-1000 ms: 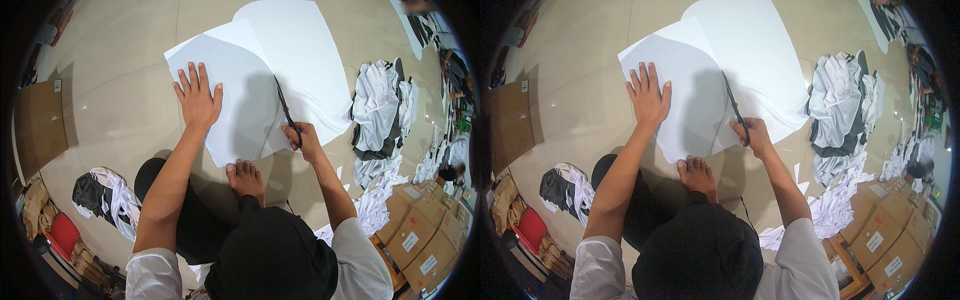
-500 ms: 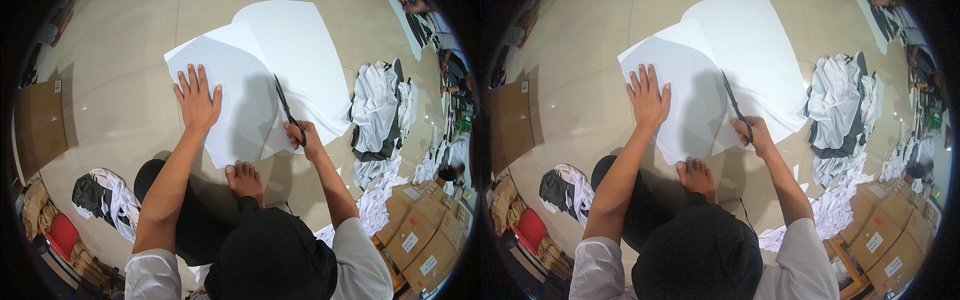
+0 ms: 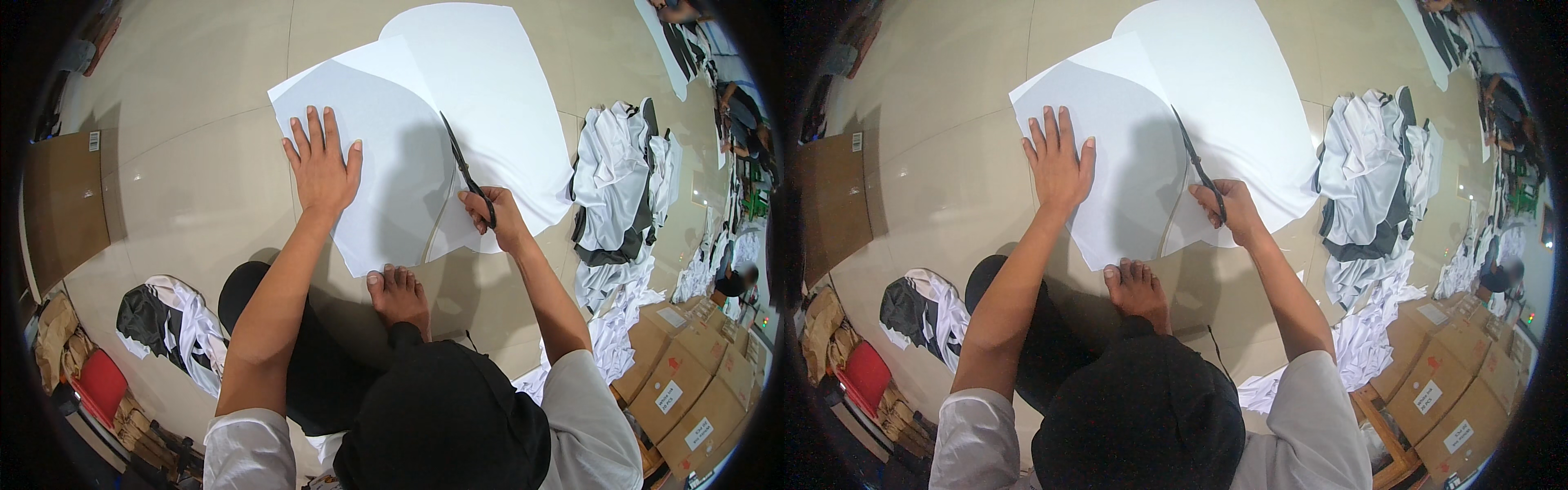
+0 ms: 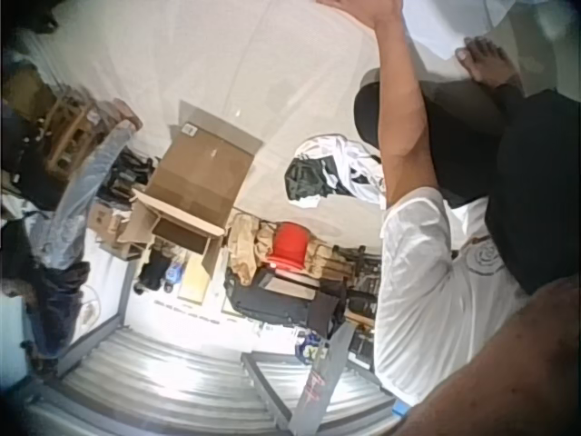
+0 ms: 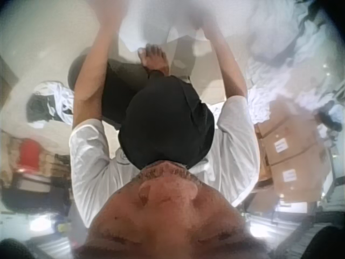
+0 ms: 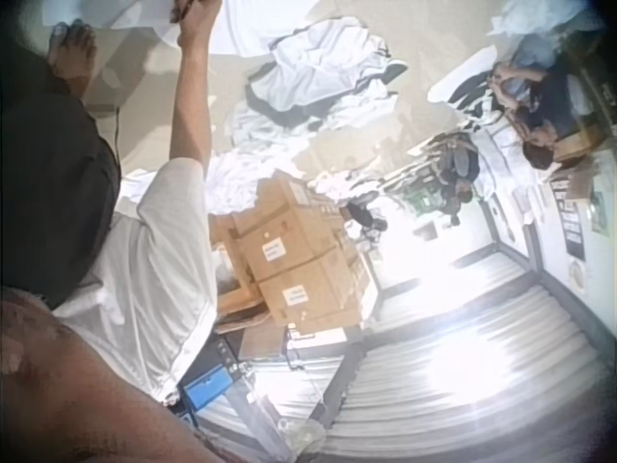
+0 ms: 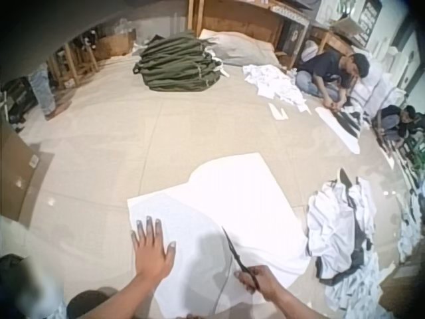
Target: The person sits on the floor and uses scissors to cut a large white sheet of paper into a curved shape. They repeatedly adjust the paper and trim along a curved line, producing a shaped piece and offcuts.
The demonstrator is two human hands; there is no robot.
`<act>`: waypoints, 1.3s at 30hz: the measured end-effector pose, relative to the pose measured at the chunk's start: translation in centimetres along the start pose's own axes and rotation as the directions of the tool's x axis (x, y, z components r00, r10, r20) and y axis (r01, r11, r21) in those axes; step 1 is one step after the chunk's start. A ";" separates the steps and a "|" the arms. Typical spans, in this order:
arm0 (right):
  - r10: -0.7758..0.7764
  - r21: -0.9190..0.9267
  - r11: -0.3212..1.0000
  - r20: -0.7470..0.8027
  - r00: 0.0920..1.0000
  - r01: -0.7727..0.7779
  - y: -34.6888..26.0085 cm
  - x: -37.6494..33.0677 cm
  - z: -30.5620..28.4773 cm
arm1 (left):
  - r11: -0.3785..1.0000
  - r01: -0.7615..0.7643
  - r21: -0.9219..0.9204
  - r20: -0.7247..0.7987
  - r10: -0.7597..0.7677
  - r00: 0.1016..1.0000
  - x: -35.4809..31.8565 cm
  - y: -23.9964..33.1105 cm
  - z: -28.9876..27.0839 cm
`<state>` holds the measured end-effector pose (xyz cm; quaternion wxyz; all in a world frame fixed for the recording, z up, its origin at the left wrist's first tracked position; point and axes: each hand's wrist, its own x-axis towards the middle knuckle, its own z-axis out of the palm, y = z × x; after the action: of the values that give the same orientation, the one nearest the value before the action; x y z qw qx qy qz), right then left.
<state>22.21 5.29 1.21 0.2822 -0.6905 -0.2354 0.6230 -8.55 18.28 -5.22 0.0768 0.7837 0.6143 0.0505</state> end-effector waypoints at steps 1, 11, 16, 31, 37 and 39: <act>0.002 -0.003 1.000 -0.001 1.000 -0.002 0.0 0.0 0.0 | 1.000 0.000 -0.003 0.002 0.000 1.000 0.0 0.0 -0.1; -0.018 -0.039 0.999 -0.004 1.000 0.018 0.3 0.2 -0.3 | 0.999 -0.003 -0.035 -0.015 0.003 1.000 0.0 0.0 -0.1; -0.033 -0.082 0.996 -0.006 0.999 0.032 0.5 0.3 -0.8 | 1.000 -0.006 -0.027 -0.022 0.005 1.000 0.0 0.0 0.0; 0.007 -0.263 0.965 0.008 1.000 -0.005 -0.3 0.7 -2.9 | 1.000 0.001 -0.016 -0.014 -0.001 1.000 0.0 0.0 0.1; 0.049 -0.101 0.994 0.059 0.997 -0.043 -1.4 1.0 -3.1 | 1.000 0.002 -0.021 -0.008 -0.002 1.000 0.0 -0.1 0.1; 0.030 -0.113 0.993 0.080 0.996 -0.021 -1.5 1.4 -3.1 | 1.000 0.002 -0.014 -0.012 -0.003 1.000 0.0 -0.1 0.1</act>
<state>25.48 7.02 1.44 0.2251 -0.6821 -0.2728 0.6400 -8.58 18.29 -5.31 0.0786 0.7821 0.6154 0.0592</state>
